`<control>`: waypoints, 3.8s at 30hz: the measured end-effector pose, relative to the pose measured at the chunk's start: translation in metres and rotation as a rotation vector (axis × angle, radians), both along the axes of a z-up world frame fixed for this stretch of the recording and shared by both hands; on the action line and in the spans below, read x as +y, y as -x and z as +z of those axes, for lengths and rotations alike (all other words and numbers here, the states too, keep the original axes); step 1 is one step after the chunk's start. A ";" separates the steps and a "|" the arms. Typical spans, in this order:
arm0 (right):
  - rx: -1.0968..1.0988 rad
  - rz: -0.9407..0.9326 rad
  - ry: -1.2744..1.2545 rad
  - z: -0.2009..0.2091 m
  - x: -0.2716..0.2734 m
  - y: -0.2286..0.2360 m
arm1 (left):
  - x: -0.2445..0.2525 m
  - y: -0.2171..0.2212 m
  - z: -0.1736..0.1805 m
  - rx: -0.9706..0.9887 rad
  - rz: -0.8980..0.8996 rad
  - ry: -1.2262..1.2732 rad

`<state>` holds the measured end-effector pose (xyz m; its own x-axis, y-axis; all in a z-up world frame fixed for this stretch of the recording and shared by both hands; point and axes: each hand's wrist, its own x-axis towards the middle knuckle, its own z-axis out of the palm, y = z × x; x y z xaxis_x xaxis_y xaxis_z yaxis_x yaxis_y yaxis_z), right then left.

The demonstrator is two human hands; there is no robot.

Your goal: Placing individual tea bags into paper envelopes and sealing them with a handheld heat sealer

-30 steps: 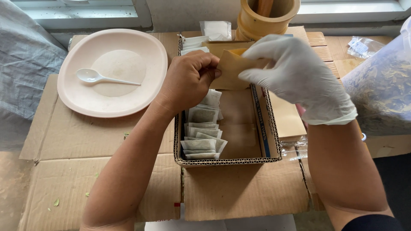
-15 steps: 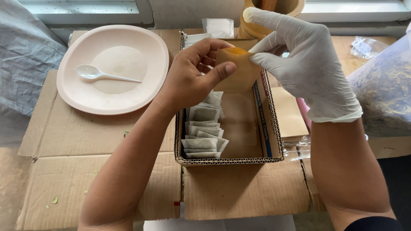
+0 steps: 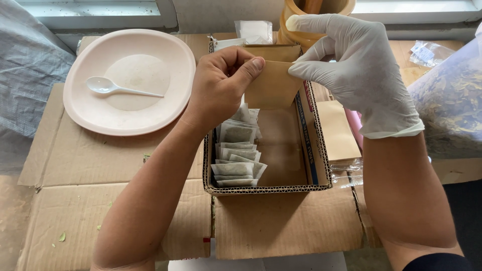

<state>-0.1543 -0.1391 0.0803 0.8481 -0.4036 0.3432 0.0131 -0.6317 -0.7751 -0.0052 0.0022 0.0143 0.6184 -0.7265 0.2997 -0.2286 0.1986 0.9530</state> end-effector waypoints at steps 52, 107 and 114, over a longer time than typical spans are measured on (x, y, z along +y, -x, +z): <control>0.639 -0.497 0.010 -0.020 -0.022 0.048 | -0.002 0.037 0.017 -0.103 -0.140 0.180; 0.062 0.038 0.329 0.035 0.000 0.020 | -0.007 0.005 -0.019 -0.161 0.034 0.044; -0.071 0.140 0.583 0.018 -0.015 0.011 | -0.008 0.004 -0.021 -0.195 -0.017 0.079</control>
